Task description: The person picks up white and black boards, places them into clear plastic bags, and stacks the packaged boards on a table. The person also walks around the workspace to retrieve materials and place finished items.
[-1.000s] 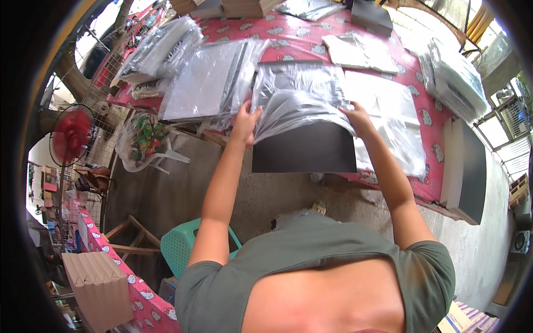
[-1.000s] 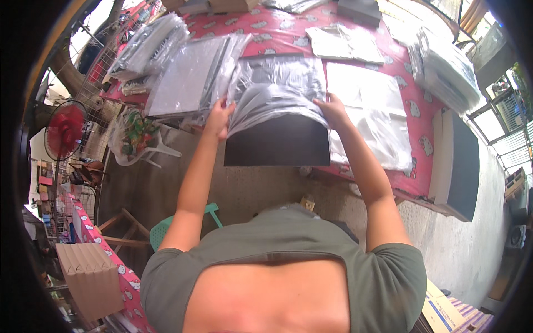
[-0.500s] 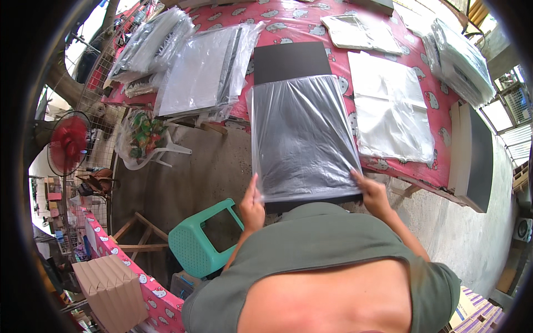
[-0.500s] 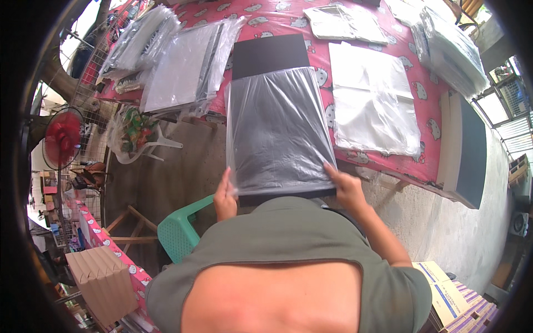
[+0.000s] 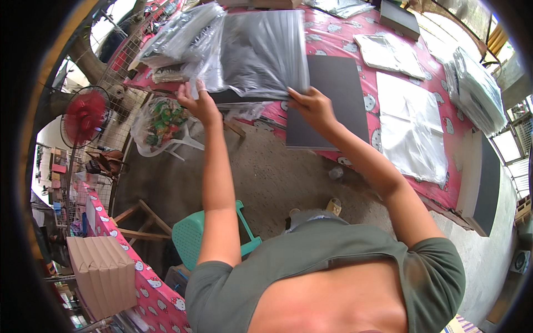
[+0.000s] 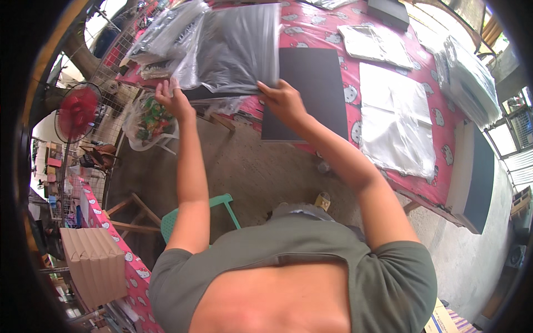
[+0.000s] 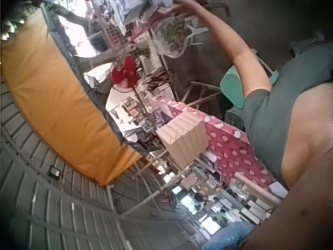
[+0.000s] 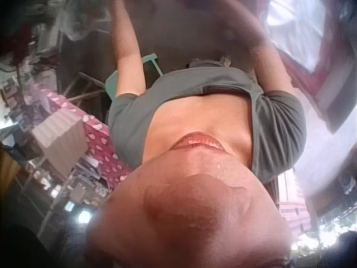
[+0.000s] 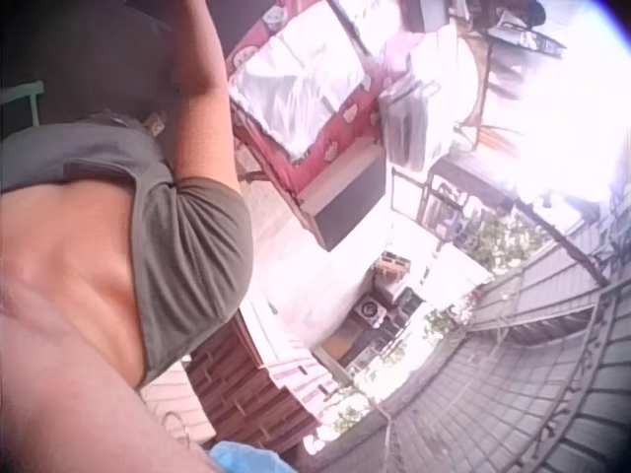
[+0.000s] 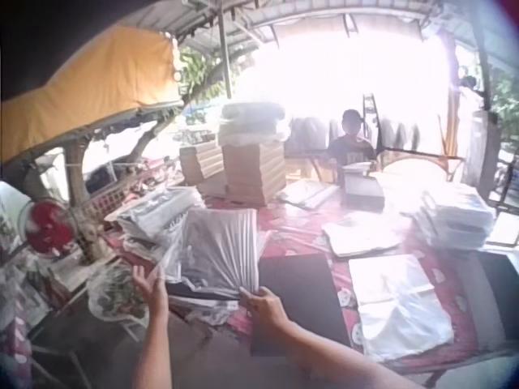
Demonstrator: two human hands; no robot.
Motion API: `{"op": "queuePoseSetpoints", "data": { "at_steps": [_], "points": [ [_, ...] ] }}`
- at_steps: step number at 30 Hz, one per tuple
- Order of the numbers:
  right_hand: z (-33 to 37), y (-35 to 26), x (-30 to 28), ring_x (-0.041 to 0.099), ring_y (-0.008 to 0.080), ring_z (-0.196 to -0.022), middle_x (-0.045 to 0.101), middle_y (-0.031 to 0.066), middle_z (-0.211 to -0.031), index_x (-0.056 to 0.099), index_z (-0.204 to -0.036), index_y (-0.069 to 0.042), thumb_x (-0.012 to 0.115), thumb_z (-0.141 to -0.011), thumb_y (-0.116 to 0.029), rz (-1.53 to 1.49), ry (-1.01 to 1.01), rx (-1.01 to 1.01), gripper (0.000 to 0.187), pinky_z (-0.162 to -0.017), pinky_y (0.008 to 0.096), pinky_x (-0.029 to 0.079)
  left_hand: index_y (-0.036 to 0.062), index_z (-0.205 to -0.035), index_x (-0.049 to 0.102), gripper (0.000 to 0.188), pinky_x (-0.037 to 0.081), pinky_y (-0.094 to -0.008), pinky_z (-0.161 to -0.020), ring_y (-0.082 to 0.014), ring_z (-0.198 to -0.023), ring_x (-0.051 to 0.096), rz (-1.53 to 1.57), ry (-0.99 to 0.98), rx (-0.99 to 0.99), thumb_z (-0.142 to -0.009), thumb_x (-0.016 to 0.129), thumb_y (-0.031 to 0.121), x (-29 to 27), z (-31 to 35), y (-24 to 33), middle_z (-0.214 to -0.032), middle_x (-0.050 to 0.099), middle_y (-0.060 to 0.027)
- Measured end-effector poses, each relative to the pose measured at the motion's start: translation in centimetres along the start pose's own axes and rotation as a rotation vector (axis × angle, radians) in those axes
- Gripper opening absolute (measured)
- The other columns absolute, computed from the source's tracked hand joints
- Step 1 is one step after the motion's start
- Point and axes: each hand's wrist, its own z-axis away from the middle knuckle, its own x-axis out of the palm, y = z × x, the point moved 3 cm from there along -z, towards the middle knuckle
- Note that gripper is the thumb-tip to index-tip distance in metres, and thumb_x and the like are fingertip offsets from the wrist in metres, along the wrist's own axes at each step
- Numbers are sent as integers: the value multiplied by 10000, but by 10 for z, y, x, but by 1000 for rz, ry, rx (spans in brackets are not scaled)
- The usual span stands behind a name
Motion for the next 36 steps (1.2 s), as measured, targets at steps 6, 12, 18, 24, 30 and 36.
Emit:
{"op": "queuePoseSetpoints", "data": {
  "at_steps": [6, 12, 18, 24, 30, 36],
  "points": [
    [-54, 12, 142, 582, 314, -728, 557, 160, -794, 674, -741, -124, 399, -888, -313, -20, -99, 292, 364, -662, 394, 460, 69, -1344, 24, 1039, 92, -529, -998, -469, -1252, -5, -708, -348, 72, -641, 694, 437, -59, -43, -86, -1333, -59, -336],
    [-44, 11, 178, 601, 302, -703, 599, 137, -726, 623, -940, -124, 530, -794, -357, 208, -338, 184, 291, -576, 401, 481, 402, -1299, 253, 606, 116, -702, -874, -416, -1274, 60, -1123, -671, 180, -762, 483, 562, -47, 29, -132, -1416, 48, -124],
    [-30, 28, 104, 584, 334, -806, 605, 165, -848, 548, -1108, -103, 650, -705, -288, -15, -531, 26, 455, -703, 389, 465, 382, -1223, 405, 484, 123, -700, -879, -338, -1259, 168, -1406, -616, 228, -780, 431, 577, -32, 31, -161, -1350, 255, -81],
    [88, 73, -144, 527, 275, -960, 562, 141, -1021, 557, -1082, -77, 708, -661, -243, 276, -112, 320, 477, -823, 353, 417, 315, -1197, 435, 563, 121, -702, -867, -325, -1254, 177, -1276, -450, 222, -712, 529, 586, -33, 27, -153, -1325, 259, -139],
    [230, 161, -325, 565, 262, -867, 600, 130, -918, 610, -960, -85, 641, -710, -308, 1171, 347, 919, 336, -780, 348, 437, 71, -1148, 430, 588, 216, -420, -993, -307, -1229, 208, -342, -743, 310, -671, 715, 262, 97, 120, 10, -1291, 271, -154],
    [130, 83, -213, 601, 162, -673, 608, 105, -681, 601, -748, -1, 450, -731, 36, 61, 39, 302, 157, -638, 278, 474, 63, -1205, 408, 638, 341, -346, -911, -228, -1083, 420, 191, -1374, 100, -677, 725, 229, 182, 255, 105, -1113, 471, -126]
  ]
}}
